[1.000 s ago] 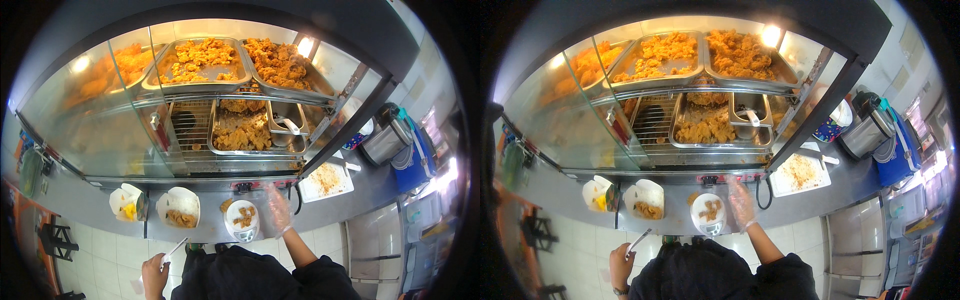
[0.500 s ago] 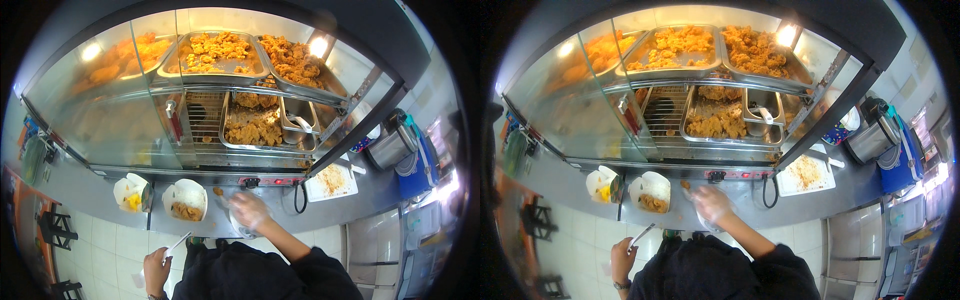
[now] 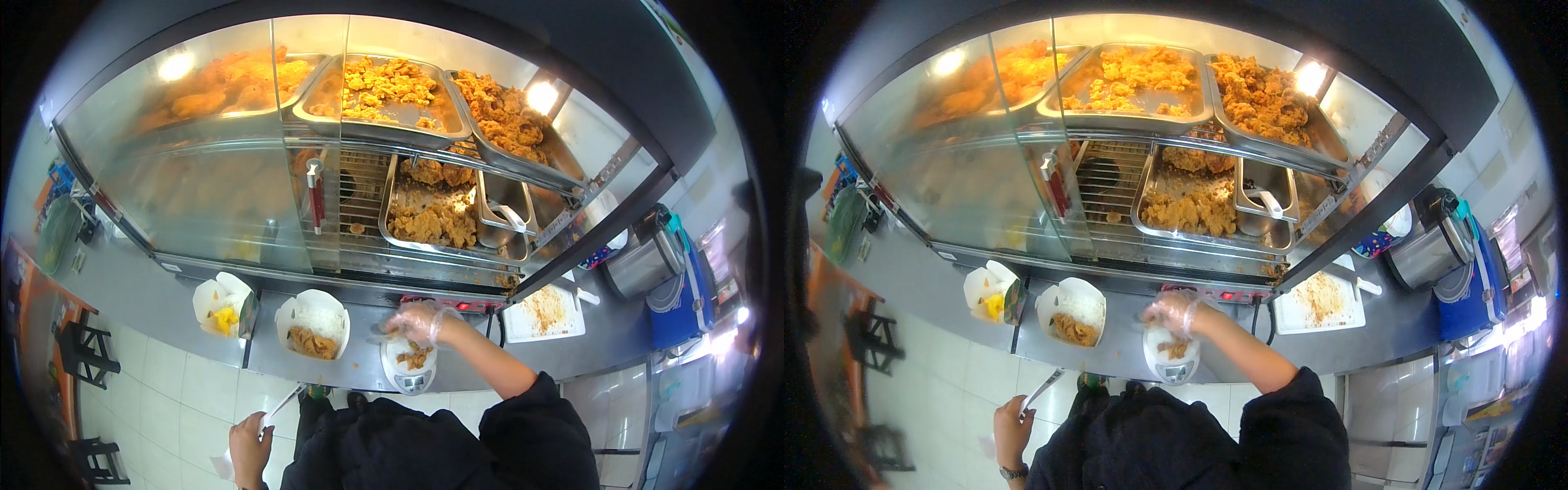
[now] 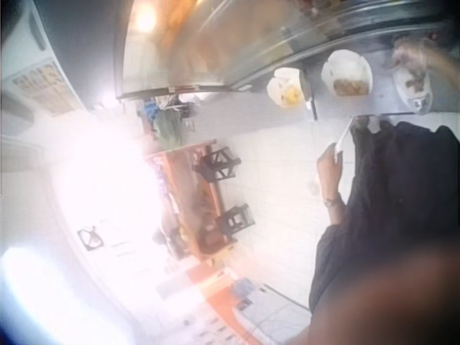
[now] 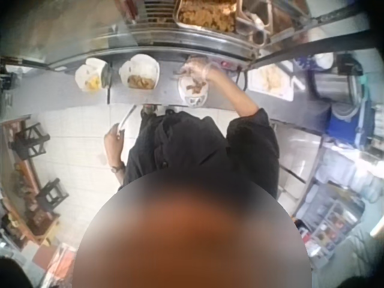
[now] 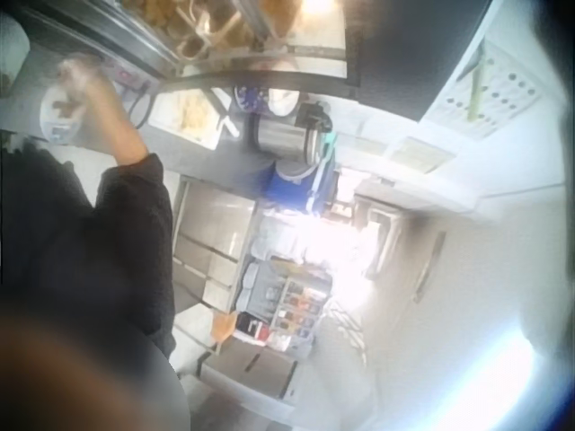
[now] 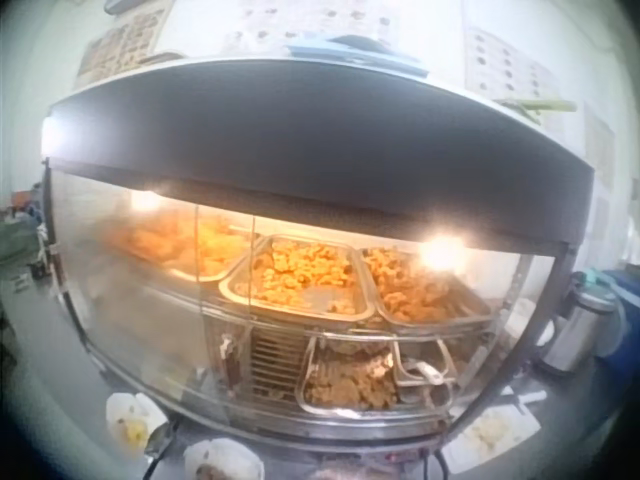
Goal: The person scoops rice into paper bowls, adds a yellow side dish and green vegetables, then places fried chicken pieces into the bowls. The person closes the bowls and places them into a plastic bag for takeout.
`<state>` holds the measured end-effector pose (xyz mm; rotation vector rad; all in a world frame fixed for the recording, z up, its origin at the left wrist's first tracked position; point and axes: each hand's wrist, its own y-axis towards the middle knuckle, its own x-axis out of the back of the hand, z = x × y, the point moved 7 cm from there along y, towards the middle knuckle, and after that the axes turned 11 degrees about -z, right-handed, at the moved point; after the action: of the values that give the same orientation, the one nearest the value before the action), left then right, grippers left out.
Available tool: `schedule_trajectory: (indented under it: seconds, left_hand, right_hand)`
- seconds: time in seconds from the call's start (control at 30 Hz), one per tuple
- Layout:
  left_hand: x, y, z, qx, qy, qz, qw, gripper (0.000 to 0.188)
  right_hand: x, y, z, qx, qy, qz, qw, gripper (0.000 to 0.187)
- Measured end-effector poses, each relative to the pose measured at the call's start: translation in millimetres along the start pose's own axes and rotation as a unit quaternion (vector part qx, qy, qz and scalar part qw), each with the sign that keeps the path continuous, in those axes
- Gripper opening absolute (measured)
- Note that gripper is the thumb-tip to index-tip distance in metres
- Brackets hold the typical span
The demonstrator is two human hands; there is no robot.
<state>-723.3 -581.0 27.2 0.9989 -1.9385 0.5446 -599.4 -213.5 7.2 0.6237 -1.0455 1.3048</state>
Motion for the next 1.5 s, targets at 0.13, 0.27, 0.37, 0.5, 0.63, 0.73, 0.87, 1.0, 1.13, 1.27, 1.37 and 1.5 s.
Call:
schedule_trajectory:
  seconds: [0.13,0.27,0.37,0.5,0.63,0.73,0.87,1.0,1.13,1.27,1.37,1.5]
  left_hand:
    - [-2.1,1.4,-4.1,-0.017,-0.022,-0.008,1.0,0.026]
    - [-4.3,6.7,-11.2,-0.057,-0.01,-0.019,0.998,0.026]
    - [-4.2,10.0,-13.2,-0.075,-0.014,-0.019,0.997,0.026]
    - [4.8,23.2,-24.1,-0.124,-0.03,-0.072,0.989,0.026]
    - [6.0,28.7,-30.7,-0.108,-0.064,-0.077,0.989,0.025]
    - [9.8,23.3,-32.8,-0.15,-0.07,-0.082,0.983,0.028]
    - [14.7,9.5,-9.5,-0.107,-0.058,-0.1,0.988,0.027]
    - [21.9,-10.5,16.5,-0.057,-0.068,-0.135,0.987,0.027]
    - [26.7,-21.0,29.1,-0.017,-0.047,-0.125,0.991,0.027]
    - [32.3,-15.5,17.8,-0.052,-0.043,-0.14,0.988,0.027]
    - [27.6,-5.4,5.5,-0.097,-0.032,-0.129,0.986,0.031]
    - [14.3,2.6,5.7,-0.07,-0.033,-0.101,0.992,0.025]
  right_hand:
    - [3.6,-18.3,3.8,0.028,-0.002,0.019,0.999,0.027]
    - [20.1,-24.2,12.1,0.001,0.008,-0.012,1.0,0.036]
    - [69.0,-39.7,41.6,0.025,0.028,-0.066,0.997,0.04]
    - [212.9,-71.0,96.9,0.13,0.013,-0.274,0.953,0.039]
    - [327.3,-53.1,124.5,0.072,-0.257,-0.471,0.841,0.036]
    - [353.2,18.8,110.8,-0.01,-0.227,-0.344,0.911,0.035]
    - [342.5,70.1,70.9,-0.196,-0.143,-0.04,0.969,0.042]
    - [351.1,76.1,59.3,-0.194,-0.119,-0.056,0.972,0.041]
    - [379.9,66.7,41.4,-0.181,-0.093,-0.237,0.95,0.032]
    - [400.0,51.2,46.0,-0.131,-0.083,-0.426,0.891,0.025]
    - [388.8,26.6,79.3,0.007,0.029,-0.446,0.894,0.028]
    - [313.5,-40.1,109.6,0.061,0.242,-0.273,0.929,0.03]
